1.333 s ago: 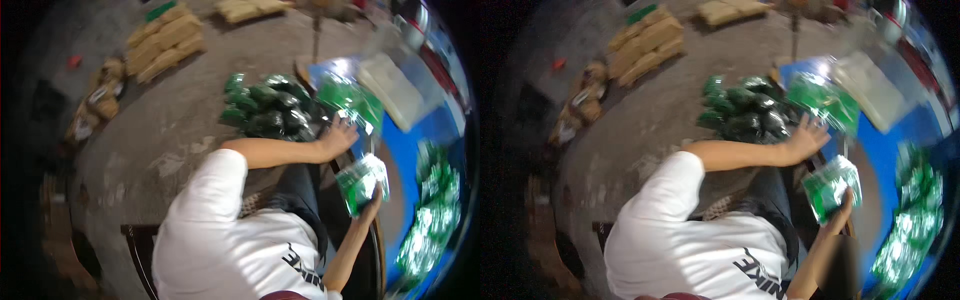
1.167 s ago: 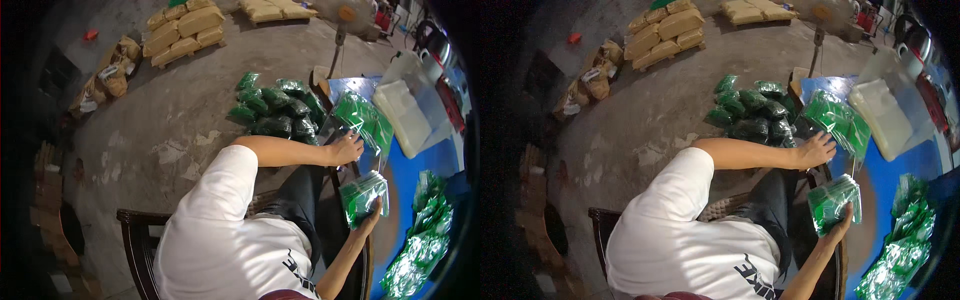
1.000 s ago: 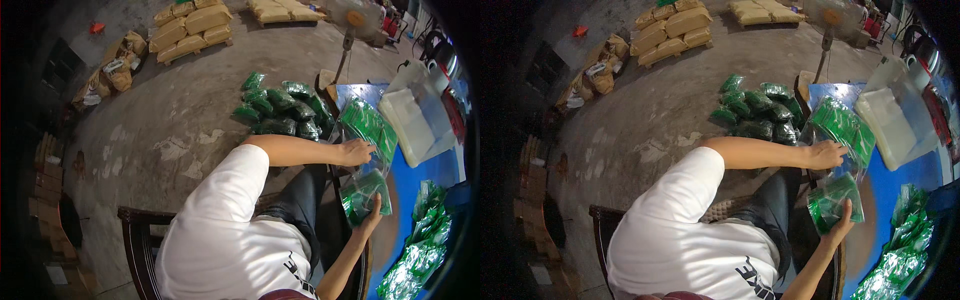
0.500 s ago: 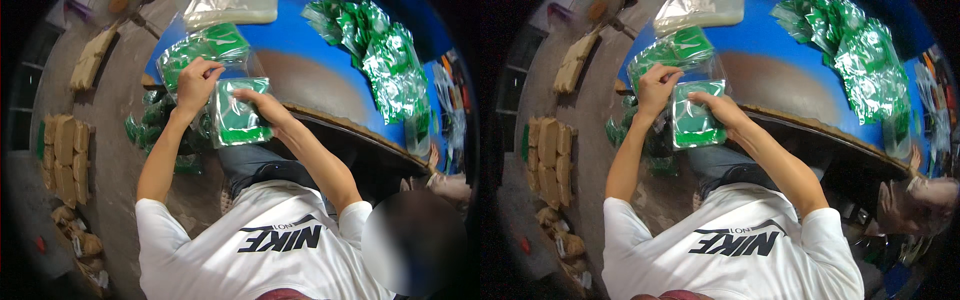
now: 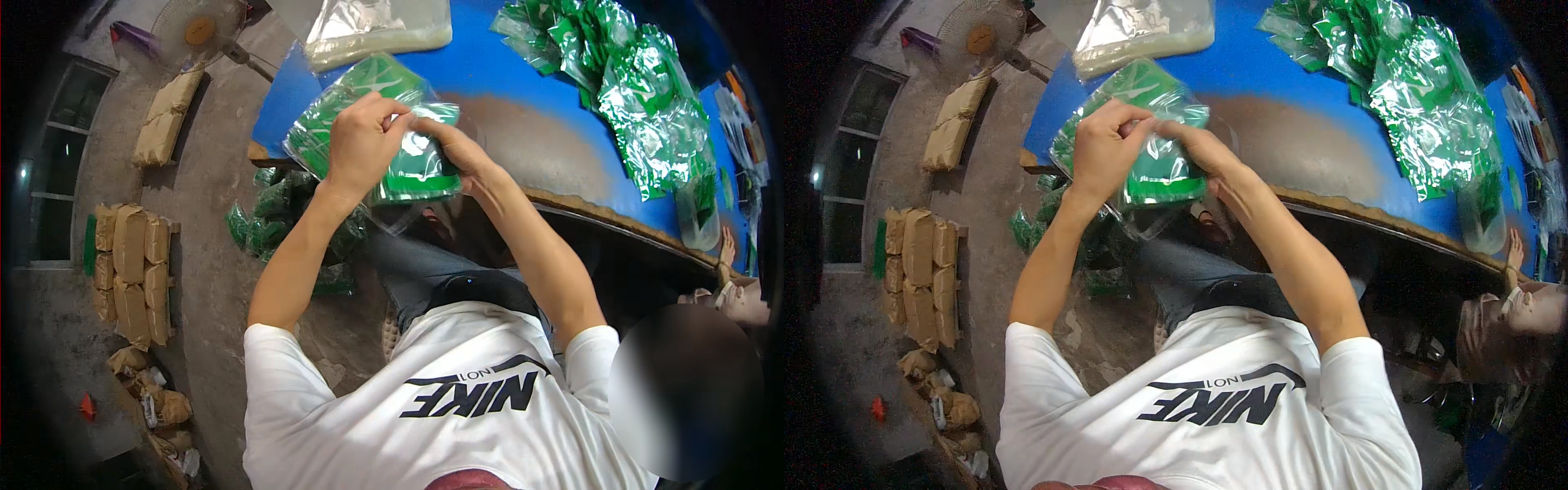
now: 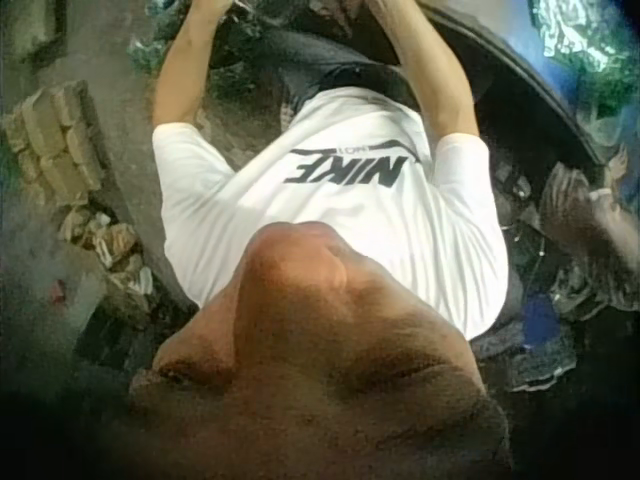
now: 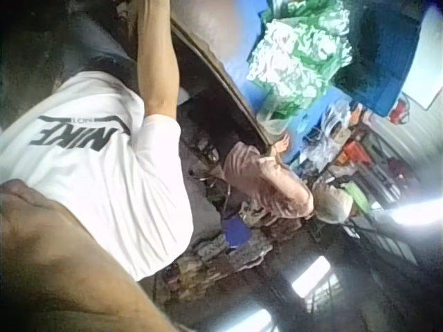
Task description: Grouping green plastic bags and packing them into a larger clear bag.
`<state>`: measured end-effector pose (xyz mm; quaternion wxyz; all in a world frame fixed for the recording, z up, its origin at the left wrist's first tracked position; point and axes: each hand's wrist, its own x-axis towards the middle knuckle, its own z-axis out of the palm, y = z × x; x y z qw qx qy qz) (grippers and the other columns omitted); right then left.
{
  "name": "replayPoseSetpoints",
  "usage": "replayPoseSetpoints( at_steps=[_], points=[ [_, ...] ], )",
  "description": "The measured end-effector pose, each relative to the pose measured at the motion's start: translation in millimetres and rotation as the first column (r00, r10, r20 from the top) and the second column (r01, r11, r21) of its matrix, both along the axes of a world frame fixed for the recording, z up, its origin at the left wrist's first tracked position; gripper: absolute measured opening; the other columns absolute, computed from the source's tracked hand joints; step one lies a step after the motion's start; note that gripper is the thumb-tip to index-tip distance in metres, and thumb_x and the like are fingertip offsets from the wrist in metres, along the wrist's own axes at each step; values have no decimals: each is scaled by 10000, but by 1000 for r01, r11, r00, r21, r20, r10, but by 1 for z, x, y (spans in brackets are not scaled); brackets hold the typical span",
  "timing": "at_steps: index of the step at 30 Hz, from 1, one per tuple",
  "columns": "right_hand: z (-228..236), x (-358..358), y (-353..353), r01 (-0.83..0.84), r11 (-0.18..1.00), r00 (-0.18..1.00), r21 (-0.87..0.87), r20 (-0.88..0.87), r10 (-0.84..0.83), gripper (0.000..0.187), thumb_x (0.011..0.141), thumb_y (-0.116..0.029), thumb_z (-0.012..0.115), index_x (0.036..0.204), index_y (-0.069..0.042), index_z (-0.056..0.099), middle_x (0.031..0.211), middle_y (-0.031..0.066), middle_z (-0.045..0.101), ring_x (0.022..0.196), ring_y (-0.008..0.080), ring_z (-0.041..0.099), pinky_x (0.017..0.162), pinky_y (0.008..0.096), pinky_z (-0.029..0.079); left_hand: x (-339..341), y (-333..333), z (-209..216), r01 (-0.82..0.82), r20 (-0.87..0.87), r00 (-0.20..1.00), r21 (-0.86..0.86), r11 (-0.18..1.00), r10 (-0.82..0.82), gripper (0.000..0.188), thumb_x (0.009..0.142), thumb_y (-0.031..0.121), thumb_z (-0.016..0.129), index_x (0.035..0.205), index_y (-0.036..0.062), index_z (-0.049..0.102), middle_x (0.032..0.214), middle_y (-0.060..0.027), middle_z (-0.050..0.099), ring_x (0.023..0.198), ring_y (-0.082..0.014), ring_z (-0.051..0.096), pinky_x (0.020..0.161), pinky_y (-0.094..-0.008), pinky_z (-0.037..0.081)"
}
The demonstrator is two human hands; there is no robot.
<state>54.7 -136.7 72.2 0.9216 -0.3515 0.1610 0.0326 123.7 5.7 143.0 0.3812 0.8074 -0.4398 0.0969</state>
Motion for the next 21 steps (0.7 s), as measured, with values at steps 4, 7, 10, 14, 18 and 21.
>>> replayPoseSetpoints(
  at_steps=[4,7,10,14,18,21],
  points=[
    [21,19,-3,-163,909,986,-384,-19,169,445,930,-380,596,1201,-30,633,1120,100,676,1055,167,648,877,290,523,-11,-18,19,32,143,989,-46,998,-25,100,803,66,746,889,18,730,684,-81,575,579,-156,533,551,-298,424],
    [22,65,-9,-181,790,935,-585,145,322,456,939,-412,577,1214,-53,632,1168,98,663,1116,173,623,965,338,492,-16,-38,37,63,161,986,-113,992,-44,100,800,60,752,888,17,739,668,-80,573,569,-143,505,544,-289,411],
    [0,101,1,-164,713,943,-682,103,316,435,952,-457,546,1163,-91,648,1138,73,680,1122,172,626,968,399,509,-8,-38,42,5,184,983,-142,990,21,102,797,66,758,881,11,744,663,-57,593,570,-116,480,539,-277,400],
    [22,19,9,-151,951,975,270,198,99,686,953,-649,420,1397,-128,467,1362,78,562,1239,224,562,939,449,533,4,-29,34,-109,21,993,-237,965,118,112,815,98,762,871,5,738,683,-31,625,574,-89,493,534,-266,409],
    [21,-18,17,111,982,963,154,227,-145,588,981,-569,425,1374,-133,465,1279,85,586,1181,211,571,1006,418,479,-16,-69,25,-60,-34,998,-261,963,53,147,810,122,774,900,12,738,734,-36,642,620,-95,540,562,-279,445],
    [14,1,3,86,995,976,60,195,-96,549,972,-454,516,1376,-83,489,1290,99,590,1149,240,600,985,407,505,15,-58,22,34,-222,972,-200,979,-79,323,832,193,777,1093,22,694,954,-64,670,780,-127,592,694,-297,496]
  ],
)
